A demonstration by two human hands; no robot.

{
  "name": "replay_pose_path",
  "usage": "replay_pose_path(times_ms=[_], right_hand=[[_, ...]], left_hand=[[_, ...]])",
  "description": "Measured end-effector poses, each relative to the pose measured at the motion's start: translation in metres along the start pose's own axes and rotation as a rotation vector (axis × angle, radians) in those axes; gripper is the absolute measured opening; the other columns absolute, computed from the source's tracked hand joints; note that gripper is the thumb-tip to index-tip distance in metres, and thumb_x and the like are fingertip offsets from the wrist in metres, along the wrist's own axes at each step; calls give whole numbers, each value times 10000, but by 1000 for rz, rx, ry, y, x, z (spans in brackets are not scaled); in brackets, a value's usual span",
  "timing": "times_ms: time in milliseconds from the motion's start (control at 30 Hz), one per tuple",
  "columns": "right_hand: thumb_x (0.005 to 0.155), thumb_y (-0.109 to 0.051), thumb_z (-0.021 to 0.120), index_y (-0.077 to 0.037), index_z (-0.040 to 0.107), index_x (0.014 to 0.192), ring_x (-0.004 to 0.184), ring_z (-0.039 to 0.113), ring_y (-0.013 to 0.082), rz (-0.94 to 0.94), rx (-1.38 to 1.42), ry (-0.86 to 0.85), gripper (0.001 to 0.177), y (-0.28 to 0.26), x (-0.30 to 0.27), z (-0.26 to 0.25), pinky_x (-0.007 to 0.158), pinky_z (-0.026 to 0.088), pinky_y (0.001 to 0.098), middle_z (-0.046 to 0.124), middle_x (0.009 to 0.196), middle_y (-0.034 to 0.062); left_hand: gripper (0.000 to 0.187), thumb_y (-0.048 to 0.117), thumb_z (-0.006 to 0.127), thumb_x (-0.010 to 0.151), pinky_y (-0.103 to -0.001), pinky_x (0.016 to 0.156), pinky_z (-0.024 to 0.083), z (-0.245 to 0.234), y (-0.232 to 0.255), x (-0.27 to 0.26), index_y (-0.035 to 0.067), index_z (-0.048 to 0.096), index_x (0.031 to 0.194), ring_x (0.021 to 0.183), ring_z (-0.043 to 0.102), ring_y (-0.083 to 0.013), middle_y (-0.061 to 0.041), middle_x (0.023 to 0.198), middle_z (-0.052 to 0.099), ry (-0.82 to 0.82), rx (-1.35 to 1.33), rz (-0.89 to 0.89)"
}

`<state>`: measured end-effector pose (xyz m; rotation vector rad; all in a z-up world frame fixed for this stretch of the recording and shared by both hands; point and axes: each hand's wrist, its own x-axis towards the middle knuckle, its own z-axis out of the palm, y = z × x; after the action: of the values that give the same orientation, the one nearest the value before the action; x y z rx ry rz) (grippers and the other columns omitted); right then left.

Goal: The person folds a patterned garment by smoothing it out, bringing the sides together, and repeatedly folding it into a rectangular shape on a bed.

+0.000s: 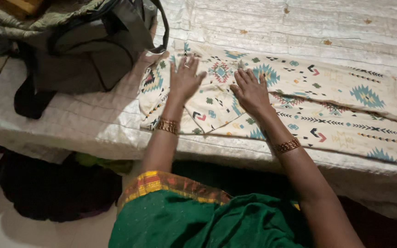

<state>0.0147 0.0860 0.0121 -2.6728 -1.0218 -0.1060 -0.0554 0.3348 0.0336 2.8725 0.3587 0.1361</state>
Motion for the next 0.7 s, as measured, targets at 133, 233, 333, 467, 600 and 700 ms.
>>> replay_pose_path(times_ms=[133, 233, 333, 467, 600, 700], right_hand=[[1060, -556, 259, -158, 337, 1592, 1552, 190, 268, -33, 23, 26, 670, 1, 0, 2, 1235, 52, 563, 271, 1681, 55], [1070, -544, 290, -141, 367, 1590, 1557, 220, 282, -40, -7, 46, 663, 2, -1, 4, 1235, 77, 580, 301, 1679, 72], [1067, -535, 311, -138, 385, 1585, 1554, 238, 286, -39, 3, 59, 656, 4, -1, 4, 1235, 91, 585, 316, 1676, 77], [1071, -533, 316, -135, 385, 1584, 1543, 240, 294, -48, 9, 75, 653, 4, 2, 5, 1221, 95, 597, 318, 1664, 82], [1059, -530, 325, -137, 382, 1579, 1539, 234, 290, -44, 15, 72, 654, 7, 3, 8, 1203, 97, 609, 313, 1665, 75], [1062, -536, 323, -147, 386, 1579, 1549, 237, 284, -35, 4, 66, 651, 9, 3, 11, 1220, 105, 602, 312, 1675, 68]], left_hand=[[664, 550, 320, 1062, -561, 1247, 142, -7, -48, 4, 158, 339, 1597, 1580, 224, -282, -48, 1718, 264, 142, 38, -127], [715, 598, 310, 1052, -580, 1242, 150, -21, -55, -7, 148, 329, 1607, 1557, 264, -311, -80, 1676, 315, 144, -112, -249], [750, 655, 282, 1056, -599, 1273, 94, -27, -29, -14, 148, 343, 1605, 1567, 251, -297, -87, 1679, 310, 197, -111, -249], [879, 747, 244, 961, -576, 1222, 5, 1, 33, -56, 143, 272, 1599, 1561, 147, -268, -49, 1693, 228, 136, -96, 16], [886, 747, 240, 955, -544, 1228, -71, -7, 25, -100, 151, 248, 1610, 1556, 95, -264, -42, 1684, 199, 101, -104, -97], [861, 723, 262, 987, -558, 1246, -108, -34, 16, -117, 129, 270, 1611, 1591, 62, -264, -49, 1696, 206, 87, -63, -266]])
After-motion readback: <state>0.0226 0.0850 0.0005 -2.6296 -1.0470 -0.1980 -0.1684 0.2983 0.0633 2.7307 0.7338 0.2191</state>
